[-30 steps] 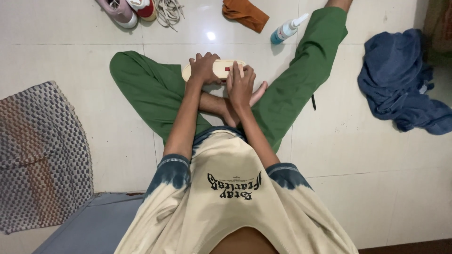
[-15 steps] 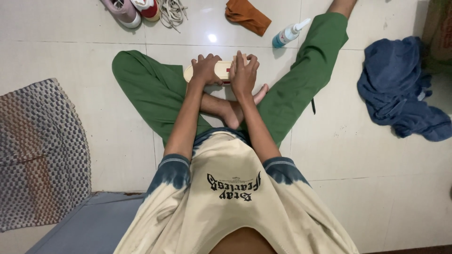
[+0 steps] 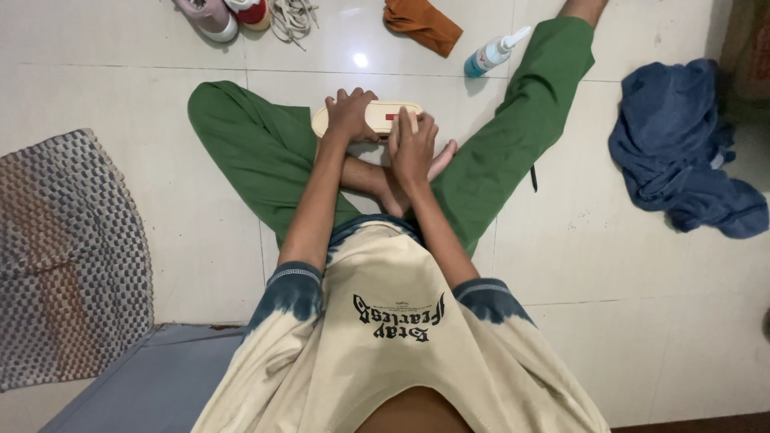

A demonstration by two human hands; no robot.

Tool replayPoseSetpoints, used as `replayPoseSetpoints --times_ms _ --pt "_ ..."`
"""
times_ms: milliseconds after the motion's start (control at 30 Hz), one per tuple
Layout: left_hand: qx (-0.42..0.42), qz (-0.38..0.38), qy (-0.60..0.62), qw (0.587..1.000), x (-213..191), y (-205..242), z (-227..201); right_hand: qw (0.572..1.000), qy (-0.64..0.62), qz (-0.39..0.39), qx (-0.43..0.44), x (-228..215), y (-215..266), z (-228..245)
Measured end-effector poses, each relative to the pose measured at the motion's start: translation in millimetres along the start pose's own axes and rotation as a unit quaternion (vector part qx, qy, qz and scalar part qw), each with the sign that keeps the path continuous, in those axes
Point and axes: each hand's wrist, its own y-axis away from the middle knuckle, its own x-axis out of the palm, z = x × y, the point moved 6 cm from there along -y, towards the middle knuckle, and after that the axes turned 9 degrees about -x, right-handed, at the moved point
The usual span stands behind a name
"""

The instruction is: Cleaning the sole of a sneaker using a brush and cleaning solution while sitting on the floor.

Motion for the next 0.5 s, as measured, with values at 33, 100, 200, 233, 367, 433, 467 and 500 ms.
replayPoseSetpoints --times_ms 33,100,200,233,367,433,467,500 --pt "-0.003 -0.001 0.000 1.000 2 -1 2 1.000 -0.002 0.000 -0.002 2 -11 1" --pt "-0.008 0.015 -0.001 1.000 5 -5 4 0.999 -0.009 0.020 0.023 8 -35 -2" --pt "-0.010 0.019 0.000 1.000 3 -1 3 0.998 -0.007 0.039 0.038 28 -48 -17" --pt "-0.010 0.018 -0.001 1.000 3 -2 4 0.999 -0.008 0.038 0.038 22 -48 -12" --pt "-0.010 0.022 -0.007 1.000 4 1 0 1.000 -0.021 0.004 0.021 0 -26 -1" --pt "-0.010 0.023 -0.010 1.000 -1 4 -2 1.000 -0.020 -0.010 0.010 -8 -10 4" --pt "-0.008 0.021 -0.007 1.000 -2 5 -2 1.000 -0.017 -0.013 0.015 -13 -2 7" --pt "-0.006 0.019 -0.004 1.000 -4 5 -3 1.000 -0.014 -0.016 0.021 -18 7 10"
